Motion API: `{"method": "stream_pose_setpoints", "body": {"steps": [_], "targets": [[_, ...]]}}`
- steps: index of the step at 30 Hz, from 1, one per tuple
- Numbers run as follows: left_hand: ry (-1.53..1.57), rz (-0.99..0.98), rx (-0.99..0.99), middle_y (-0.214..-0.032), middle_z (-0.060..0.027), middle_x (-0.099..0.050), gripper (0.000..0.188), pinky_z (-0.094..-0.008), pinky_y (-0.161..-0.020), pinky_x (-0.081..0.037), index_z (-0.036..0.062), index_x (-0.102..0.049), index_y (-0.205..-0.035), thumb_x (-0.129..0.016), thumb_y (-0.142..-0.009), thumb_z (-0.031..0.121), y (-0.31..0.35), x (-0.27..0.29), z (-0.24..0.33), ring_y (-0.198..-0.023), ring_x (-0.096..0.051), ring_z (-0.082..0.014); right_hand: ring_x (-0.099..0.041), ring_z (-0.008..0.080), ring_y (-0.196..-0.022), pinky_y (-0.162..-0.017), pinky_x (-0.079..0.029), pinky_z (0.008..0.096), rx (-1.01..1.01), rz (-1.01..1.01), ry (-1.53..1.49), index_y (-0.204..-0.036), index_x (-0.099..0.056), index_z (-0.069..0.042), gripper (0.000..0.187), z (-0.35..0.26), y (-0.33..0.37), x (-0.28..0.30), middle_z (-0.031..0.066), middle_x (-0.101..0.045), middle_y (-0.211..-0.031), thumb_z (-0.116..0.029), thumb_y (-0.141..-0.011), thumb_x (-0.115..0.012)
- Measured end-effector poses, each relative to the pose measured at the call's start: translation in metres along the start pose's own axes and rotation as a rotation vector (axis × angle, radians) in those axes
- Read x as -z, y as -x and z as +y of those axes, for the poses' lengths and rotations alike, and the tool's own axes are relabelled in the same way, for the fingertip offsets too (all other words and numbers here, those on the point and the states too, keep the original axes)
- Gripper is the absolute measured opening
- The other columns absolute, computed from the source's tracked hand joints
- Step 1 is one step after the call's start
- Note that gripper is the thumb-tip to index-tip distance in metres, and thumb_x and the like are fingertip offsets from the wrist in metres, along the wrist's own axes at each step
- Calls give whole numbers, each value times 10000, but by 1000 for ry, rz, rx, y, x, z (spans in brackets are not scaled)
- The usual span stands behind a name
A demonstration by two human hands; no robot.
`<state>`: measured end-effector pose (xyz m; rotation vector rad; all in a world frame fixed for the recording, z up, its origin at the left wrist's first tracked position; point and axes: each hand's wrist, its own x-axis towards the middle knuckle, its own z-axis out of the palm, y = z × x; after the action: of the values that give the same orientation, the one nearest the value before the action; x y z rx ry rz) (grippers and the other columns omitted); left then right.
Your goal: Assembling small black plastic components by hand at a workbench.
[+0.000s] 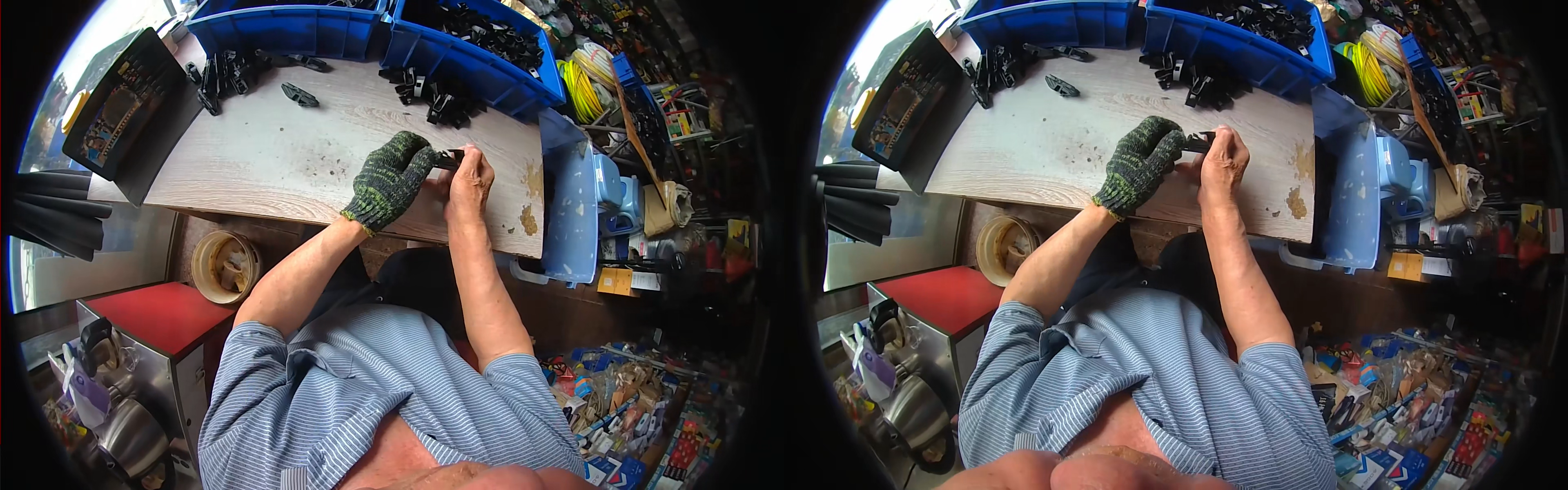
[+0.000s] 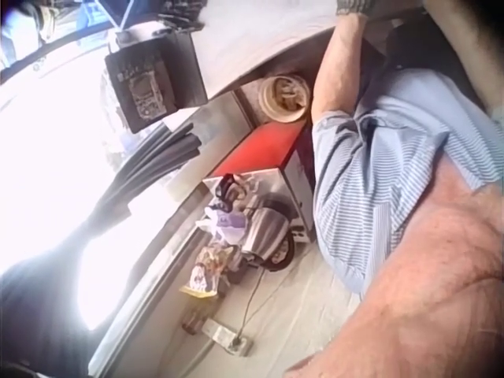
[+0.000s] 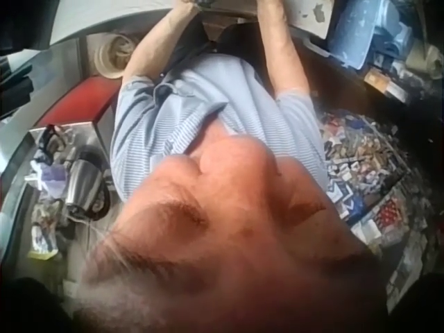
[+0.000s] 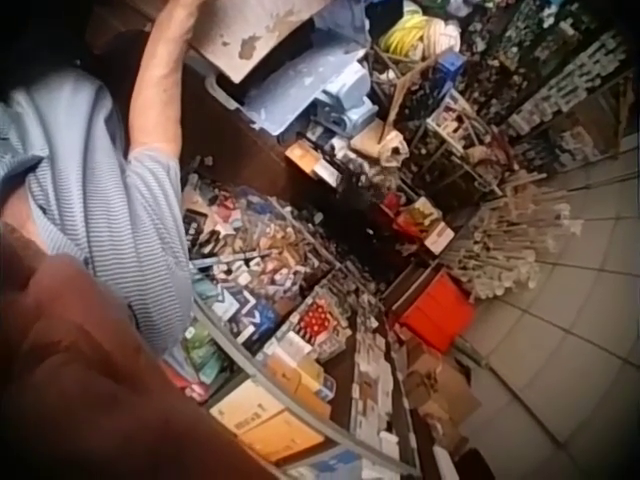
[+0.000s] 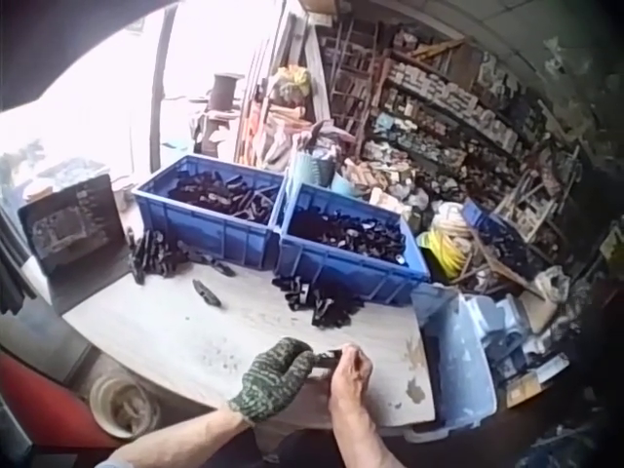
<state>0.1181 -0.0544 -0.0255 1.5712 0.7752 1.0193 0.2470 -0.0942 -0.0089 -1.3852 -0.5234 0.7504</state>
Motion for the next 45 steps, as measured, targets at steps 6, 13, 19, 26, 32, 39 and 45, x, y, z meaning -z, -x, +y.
{"method": "stream_pose_setpoints", "body": {"steps": [6,13,19,26,32,39,45], "targets": [[197,-18,242,-826,-45,-661,254,-264,-571,-508,52,-629,-1070,-612,-980,289,0,-1,11,-685,-617,-101,-460,111,-418,-356,-387,272,-3,39,5,-778,-547,-101,339,0,2,-2,6,-502,-615,-360,-987,-487],[390,-26,400,-753,-47,-620,246,-259,-526,-486,31,-621,-1015,-620,-973,273,3,-2,28,-613,-583,-107,-457,116,-428,-396,-444,286,33,30,-1,-759,-521,-66,325,3,2,-1,7,-449,-590,-314,-969,-519],[365,39,385,-757,-61,-620,237,-281,-513,-469,28,-633,-962,-609,-978,264,1,-10,27,-602,-578,-114,-451,117,-430,-412,-419,281,64,38,33,-756,-524,-74,310,8,0,0,-2,-445,-568,-298,-971,-535],[-91,126,-38,-759,-102,-643,231,-347,-647,-489,-11,-658,-936,-612,-957,214,-2,-38,7,-692,-614,-167,-304,74,-605,-529,-292,298,402,57,286,-647,-414,-47,363,17,-10,14,-42,-325,-620,-166,-956,-564],[254,66,233,-721,-66,-631,224,-284,-530,-463,-6,-630,-900,-610,-978,203,4,-26,17,-590,-586,-124,-449,90,-516,-495,-377,260,89,62,128,-701,-479,-84,356,7,1,7,-35,-412,-611,-304,-973,-543],[278,94,258,-762,-93,-651,234,-303,-603,-489,-10,-655,-951,-611,-974,219,3,-25,19,-664,-618,-145,-445,92,-512,-487,-360,274,51,21,78,-699,-483,-78,344,10,-1,7,-33,-417,-613,-277,-970,-553],[-32,163,57,-836,-142,-685,232,-355,-683,-497,-11,-675,-979,-628,-947,214,5,-45,13,-745,-646,-224,-297,66,-611,-526,-277,293,368,50,225,-638,-400,-30,367,14,-9,17,-38,-319,-613,-134,-941,-580]]}}
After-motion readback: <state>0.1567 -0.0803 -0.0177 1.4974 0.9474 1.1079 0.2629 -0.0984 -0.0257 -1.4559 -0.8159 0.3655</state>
